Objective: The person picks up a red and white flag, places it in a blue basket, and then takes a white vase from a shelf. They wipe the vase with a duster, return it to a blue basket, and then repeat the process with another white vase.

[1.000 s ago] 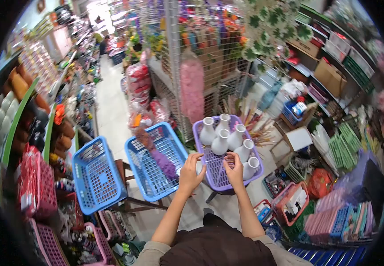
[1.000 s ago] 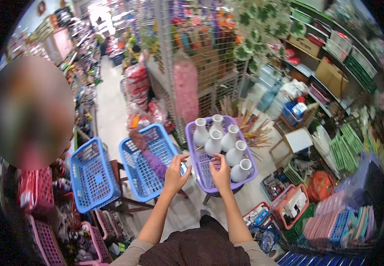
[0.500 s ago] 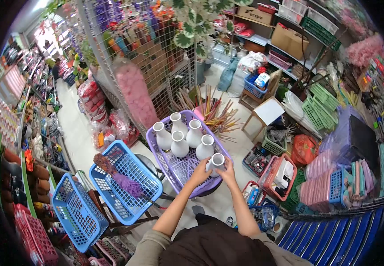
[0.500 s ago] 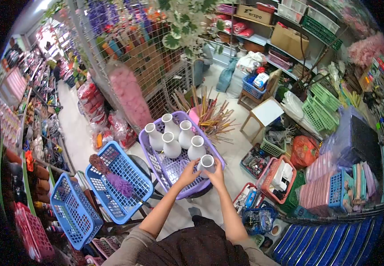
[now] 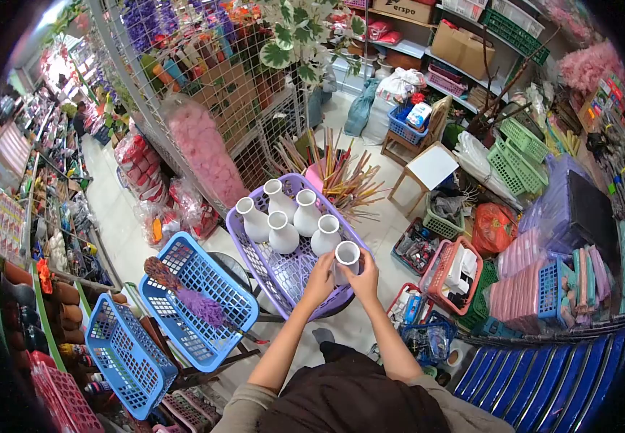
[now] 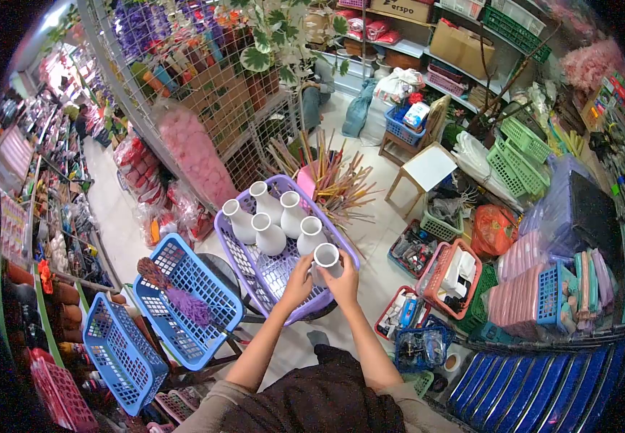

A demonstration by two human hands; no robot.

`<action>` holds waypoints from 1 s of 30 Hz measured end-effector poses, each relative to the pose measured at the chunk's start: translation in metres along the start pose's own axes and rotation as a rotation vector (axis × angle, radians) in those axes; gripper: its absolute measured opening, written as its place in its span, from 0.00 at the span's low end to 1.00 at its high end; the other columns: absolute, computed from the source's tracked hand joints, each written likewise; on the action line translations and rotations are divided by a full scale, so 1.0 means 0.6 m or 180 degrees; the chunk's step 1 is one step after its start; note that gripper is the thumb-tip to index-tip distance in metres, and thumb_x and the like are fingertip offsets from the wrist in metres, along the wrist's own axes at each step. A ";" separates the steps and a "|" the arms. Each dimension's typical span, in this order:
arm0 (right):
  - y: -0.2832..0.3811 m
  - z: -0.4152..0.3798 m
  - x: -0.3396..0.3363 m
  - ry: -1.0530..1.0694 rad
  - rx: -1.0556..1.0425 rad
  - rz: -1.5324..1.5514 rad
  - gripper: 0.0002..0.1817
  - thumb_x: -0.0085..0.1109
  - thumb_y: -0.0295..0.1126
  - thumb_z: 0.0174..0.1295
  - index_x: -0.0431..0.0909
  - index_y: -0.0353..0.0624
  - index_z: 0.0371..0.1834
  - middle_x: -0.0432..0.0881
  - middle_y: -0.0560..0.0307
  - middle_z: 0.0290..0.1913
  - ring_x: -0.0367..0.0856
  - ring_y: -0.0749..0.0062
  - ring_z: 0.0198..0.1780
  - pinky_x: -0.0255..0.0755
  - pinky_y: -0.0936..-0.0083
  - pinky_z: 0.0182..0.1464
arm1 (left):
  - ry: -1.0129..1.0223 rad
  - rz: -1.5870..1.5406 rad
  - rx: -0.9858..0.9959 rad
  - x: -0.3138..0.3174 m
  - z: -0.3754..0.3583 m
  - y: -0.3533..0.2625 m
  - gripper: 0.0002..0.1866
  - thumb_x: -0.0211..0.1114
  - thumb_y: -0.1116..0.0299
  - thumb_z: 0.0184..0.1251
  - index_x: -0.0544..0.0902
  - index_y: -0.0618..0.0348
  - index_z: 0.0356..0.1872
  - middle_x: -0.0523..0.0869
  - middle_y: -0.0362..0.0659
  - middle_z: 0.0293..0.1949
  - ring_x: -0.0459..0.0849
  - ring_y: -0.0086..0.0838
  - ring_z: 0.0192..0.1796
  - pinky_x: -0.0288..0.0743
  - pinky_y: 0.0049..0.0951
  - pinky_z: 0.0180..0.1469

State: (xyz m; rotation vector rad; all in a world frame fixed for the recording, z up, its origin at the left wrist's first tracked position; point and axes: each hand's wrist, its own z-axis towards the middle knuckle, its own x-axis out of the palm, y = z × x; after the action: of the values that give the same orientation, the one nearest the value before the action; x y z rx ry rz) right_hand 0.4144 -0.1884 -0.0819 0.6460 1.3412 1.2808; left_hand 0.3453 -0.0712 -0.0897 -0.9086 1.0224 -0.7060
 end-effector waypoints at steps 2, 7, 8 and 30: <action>0.027 0.010 0.013 -0.0059 -0.0196 0.0381 0.23 0.70 0.29 0.47 0.73 0.35 0.46 0.81 0.53 0.40 0.80 0.71 0.41 0.74 0.76 0.43 | -0.0124 -0.0186 0.0022 -0.022 0.001 -0.018 0.34 0.58 0.78 0.52 0.61 0.59 0.65 0.69 0.53 0.55 0.68 0.46 0.60 0.61 0.35 0.62; 0.055 0.011 0.075 0.0217 0.0211 0.0933 0.25 0.71 0.36 0.46 0.75 0.34 0.45 0.81 0.51 0.36 0.81 0.71 0.36 0.74 0.77 0.37 | -0.0508 0.0370 -0.0156 -0.084 -0.024 -0.049 0.42 0.68 0.63 0.51 0.57 0.60 0.67 0.69 0.55 0.56 0.69 0.46 0.59 0.64 0.36 0.60; 0.081 0.010 0.084 0.0459 0.0304 0.0989 0.25 0.71 0.37 0.46 0.75 0.34 0.45 0.81 0.51 0.36 0.81 0.72 0.35 0.74 0.77 0.36 | -0.0581 0.0488 -0.0304 -0.099 -0.032 -0.055 0.43 0.68 0.62 0.50 0.56 0.61 0.67 0.70 0.55 0.56 0.70 0.46 0.59 0.65 0.37 0.59; 0.086 -0.232 0.489 0.4126 0.1385 0.0447 0.35 0.67 0.24 0.41 0.61 0.42 0.55 0.77 0.53 0.43 0.77 0.70 0.43 0.70 0.72 0.46 | -0.4915 -0.1806 -0.1128 -0.362 -0.450 -0.028 0.15 0.61 0.63 0.58 0.75 0.65 0.39 0.81 0.47 0.32 0.83 0.32 0.31 0.79 0.32 0.35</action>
State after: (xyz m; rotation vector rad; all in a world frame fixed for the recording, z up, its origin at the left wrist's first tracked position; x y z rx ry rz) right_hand 0.2019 0.0497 -0.1612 0.1109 2.7104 1.5865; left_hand 0.0139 0.0237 -0.0508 -1.6378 -0.5371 -0.0900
